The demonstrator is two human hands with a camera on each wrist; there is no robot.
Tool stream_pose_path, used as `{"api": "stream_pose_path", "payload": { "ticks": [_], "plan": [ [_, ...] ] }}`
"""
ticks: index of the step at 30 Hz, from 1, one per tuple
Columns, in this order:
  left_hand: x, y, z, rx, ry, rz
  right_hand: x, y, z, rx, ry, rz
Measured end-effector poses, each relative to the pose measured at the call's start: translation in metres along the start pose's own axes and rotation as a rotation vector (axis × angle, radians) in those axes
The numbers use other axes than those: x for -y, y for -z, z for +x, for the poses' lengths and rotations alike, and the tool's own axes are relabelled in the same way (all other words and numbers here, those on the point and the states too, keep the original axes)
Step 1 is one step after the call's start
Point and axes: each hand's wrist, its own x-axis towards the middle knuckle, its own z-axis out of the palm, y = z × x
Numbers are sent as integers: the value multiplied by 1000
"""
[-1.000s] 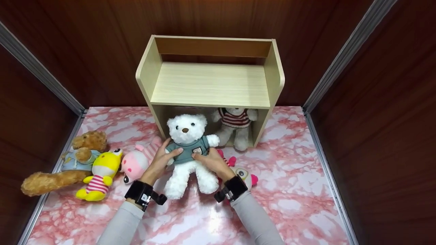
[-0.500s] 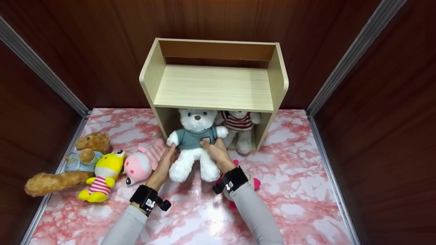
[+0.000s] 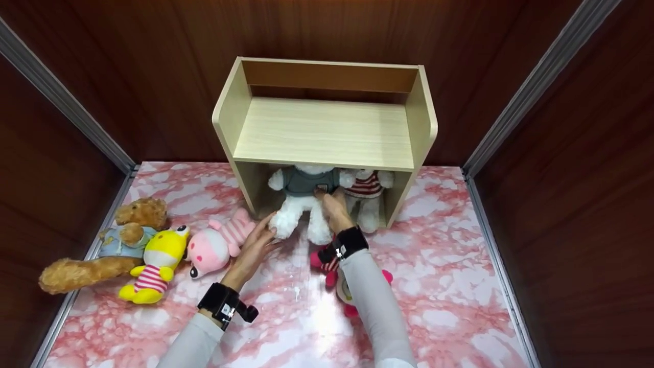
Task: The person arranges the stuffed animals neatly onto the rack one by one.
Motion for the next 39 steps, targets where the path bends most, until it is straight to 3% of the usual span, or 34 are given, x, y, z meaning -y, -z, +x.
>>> {"api": "stream_pose_path", "payload": {
  "ticks": [7, 11, 18, 25, 30, 34, 39],
  "plan": [
    [4, 3, -2, -15, -3, -4, 2, -2, 23, -20, 6, 20],
    [2, 2, 0, -7, 7, 15, 3, -2, 32, -18, 64, 44],
    [-3, -7, 10, 20, 24, 140, -4, 0, 51, 41, 207, 71],
    [-2, -5, 3, 28, -20, 128, -12, 8, 64, 13, 175, -36],
    [4, 1, -4, -2, -34, 133, -24, 7, 72, 8, 210, -109],
    [6, 3, -6, -26, -43, 158, -30, 6, 73, -33, 277, -267],
    [6, -1, -2, -28, -67, 218, -32, 9, 70, -210, 412, -736]
  ]
}}
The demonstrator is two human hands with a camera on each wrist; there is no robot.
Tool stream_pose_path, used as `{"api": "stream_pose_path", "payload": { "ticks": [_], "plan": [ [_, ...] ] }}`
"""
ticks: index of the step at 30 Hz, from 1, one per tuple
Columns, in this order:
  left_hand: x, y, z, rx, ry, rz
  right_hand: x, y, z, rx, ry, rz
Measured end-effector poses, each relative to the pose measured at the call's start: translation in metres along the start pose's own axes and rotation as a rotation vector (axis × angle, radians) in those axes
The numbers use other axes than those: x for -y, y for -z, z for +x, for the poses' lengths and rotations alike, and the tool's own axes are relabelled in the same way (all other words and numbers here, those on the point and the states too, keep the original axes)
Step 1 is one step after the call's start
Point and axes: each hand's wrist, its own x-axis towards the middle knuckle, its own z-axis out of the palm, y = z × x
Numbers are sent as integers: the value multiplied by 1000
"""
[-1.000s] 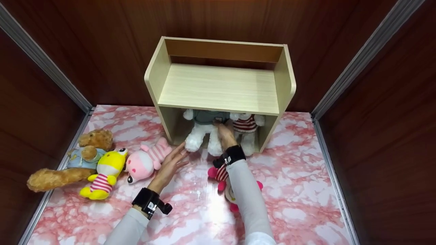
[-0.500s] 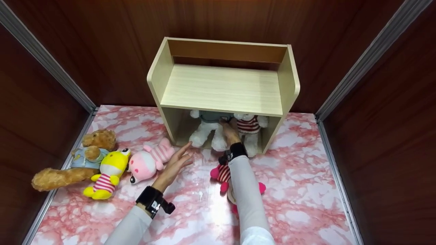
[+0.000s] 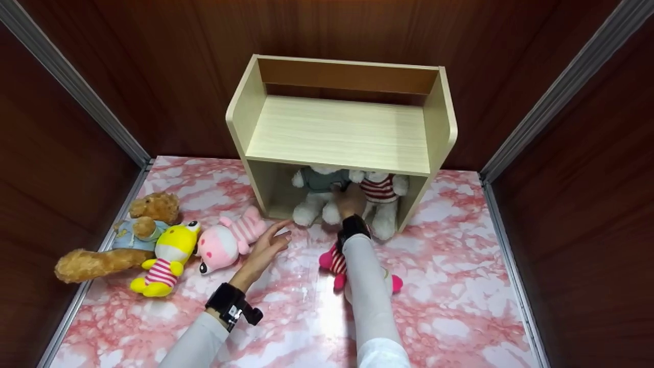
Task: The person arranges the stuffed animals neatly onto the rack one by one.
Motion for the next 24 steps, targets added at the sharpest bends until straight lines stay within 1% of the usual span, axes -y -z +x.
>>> {"api": "stream_pose_path", "payload": {
  "ticks": [1, 2, 3, 5, 7, 9, 10, 11, 14, 16, 17, 19, 22, 24],
  "plan": [
    [0, -2, 2, 3, -10, 21, -1, 3, -1, -17, 25, -85],
    [-1, -4, 4, 2, -19, 50, -1, 6, -3, -21, 47, -148],
    [-2, -6, 7, 2, -32, 87, 0, 9, -4, -5, 64, -202],
    [-3, -10, 13, 2, -63, 180, 4, 17, -9, 40, 65, -283],
    [-5, -13, 20, -1, -99, 277, 11, 26, -15, 93, 46, -346],
    [-5, -16, 28, -5, -129, 385, 18, 34, -23, 150, 62, -401],
    [-5, -17, 33, -9, -139, 437, 21, 37, -28, 171, 95, -428],
    [-5, -17, 37, -11, -142, 479, 23, 40, -32, 194, 150, -451],
    [-5, -18, 52, -15, -136, 590, 27, 44, -44, 277, 353, -522],
    [-5, -19, 61, -11, -131, 643, 26, 44, -51, 327, 461, -573],
    [-4, -19, 65, -6, -131, 665, 24, 43, -53, 345, 497, -595],
    [-1, -22, 71, 7, -133, 709, 19, 40, -57, 344, 546, -655],
    [5, -26, 76, 32, -130, 755, 13, 37, -61, 298, 576, -729],
    [8, -29, 78, 41, -122, 767, 10, 37, -62, 254, 587, -752]
  ]
}}
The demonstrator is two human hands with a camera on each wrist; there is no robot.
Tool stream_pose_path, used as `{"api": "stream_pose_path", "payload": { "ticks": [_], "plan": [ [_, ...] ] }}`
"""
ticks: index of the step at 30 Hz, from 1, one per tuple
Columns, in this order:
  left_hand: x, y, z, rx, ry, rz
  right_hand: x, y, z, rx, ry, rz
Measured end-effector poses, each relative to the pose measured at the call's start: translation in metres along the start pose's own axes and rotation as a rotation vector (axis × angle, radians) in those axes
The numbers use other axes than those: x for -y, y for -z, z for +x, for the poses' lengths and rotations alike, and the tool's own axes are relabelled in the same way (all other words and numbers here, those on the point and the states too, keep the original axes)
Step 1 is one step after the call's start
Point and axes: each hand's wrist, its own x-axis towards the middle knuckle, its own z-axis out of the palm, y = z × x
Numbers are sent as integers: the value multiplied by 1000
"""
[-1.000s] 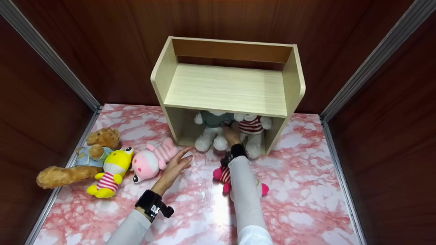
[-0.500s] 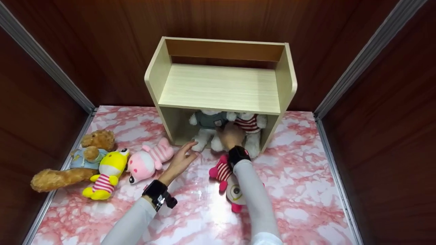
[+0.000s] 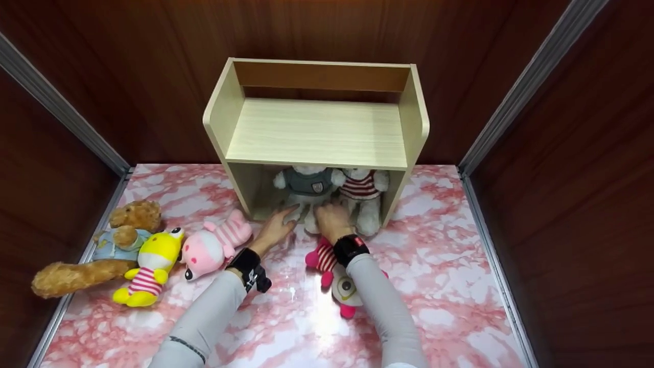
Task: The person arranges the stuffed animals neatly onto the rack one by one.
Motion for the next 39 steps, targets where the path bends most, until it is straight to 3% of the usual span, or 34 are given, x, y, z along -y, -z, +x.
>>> {"api": "stream_pose_path", "payload": {
  "ticks": [5, 9, 12, 15, 19, 24, 27, 28, 31, 34, 36, 39],
  "plan": [
    [4, -6, 9, -11, -19, 12, -2, 11, -7, 25, -45, 26],
    [9, -4, 19, -15, -25, -1, -7, 24, -18, 16, -80, 118],
    [12, 0, 24, 22, -15, 4, -13, 32, -30, -67, -88, 190],
    [10, 1, 29, 83, -51, 12, -22, 38, -43, -139, -117, 238],
    [3, -1, 35, 144, -101, 15, -34, 38, -62, -213, -132, 256],
    [2, -3, 38, 206, -110, -25, -39, 32, -77, -325, -97, 266],
    [11, -3, 32, 186, -129, -133, -38, 27, -79, -355, -99, 279],
    [21, -8, 31, 157, -158, -160, -37, 25, -80, -357, -105, 288],
    [27, -12, 22, 98, -150, -213, -37, 21, -83, -345, -137, 324],
    [25, -16, 13, 41, -130, -198, -39, 20, -87, -322, -180, 373],
    [13, -11, 6, 23, -84, -194, -41, 20, -90, -308, -203, 402],
    [3, -8, -3, -12, -67, -198, -46, 21, -95, -295, -229, 423]
  ]
}}
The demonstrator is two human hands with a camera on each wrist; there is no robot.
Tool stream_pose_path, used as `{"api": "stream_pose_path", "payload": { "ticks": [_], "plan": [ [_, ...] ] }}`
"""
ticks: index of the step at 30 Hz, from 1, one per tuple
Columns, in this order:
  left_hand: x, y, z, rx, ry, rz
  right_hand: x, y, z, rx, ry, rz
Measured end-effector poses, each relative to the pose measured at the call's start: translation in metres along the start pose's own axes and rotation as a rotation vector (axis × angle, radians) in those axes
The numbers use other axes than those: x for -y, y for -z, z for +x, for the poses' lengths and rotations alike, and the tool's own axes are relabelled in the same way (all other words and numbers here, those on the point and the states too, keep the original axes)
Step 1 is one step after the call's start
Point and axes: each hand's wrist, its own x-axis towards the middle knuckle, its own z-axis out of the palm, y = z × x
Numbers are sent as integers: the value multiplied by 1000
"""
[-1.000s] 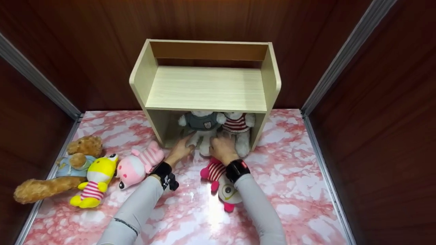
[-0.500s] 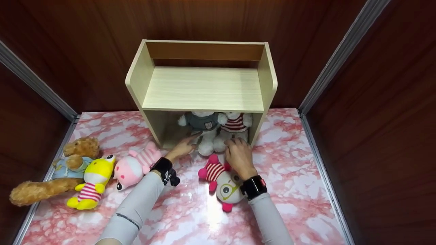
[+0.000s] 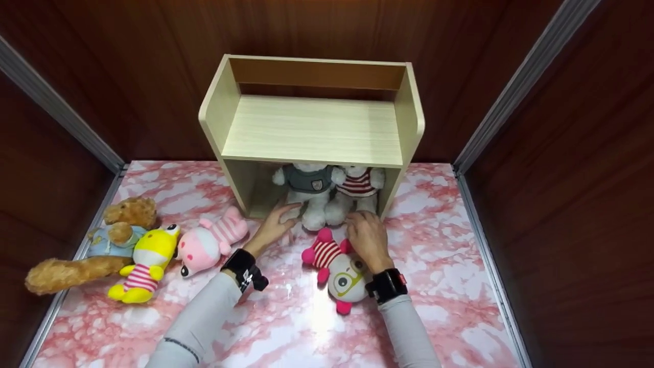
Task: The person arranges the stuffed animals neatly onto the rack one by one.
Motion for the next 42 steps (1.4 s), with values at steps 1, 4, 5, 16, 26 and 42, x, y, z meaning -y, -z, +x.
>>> {"api": "stream_pose_path", "payload": {
  "ticks": [1, 4, 5, 16, 26, 42],
  "plan": [
    [-3, 1, -3, -11, 3, -9, -2, 1, -1, -2, -9, 2],
    [-11, 7, -13, -27, 13, -52, -5, 5, -3, -12, -24, -3],
    [-12, 9, -17, -29, 12, -64, -5, 5, -3, -17, -25, -4],
    [-8, 66, -59, -34, -72, -32, -1, 7, -3, -38, -3, 23],
    [-2, 140, -82, -186, -81, 73, -1, 11, -4, -35, 5, 36],
    [23, 236, -122, -633, 47, 434, 15, -1, -6, -31, 61, 61]
  ]
}}
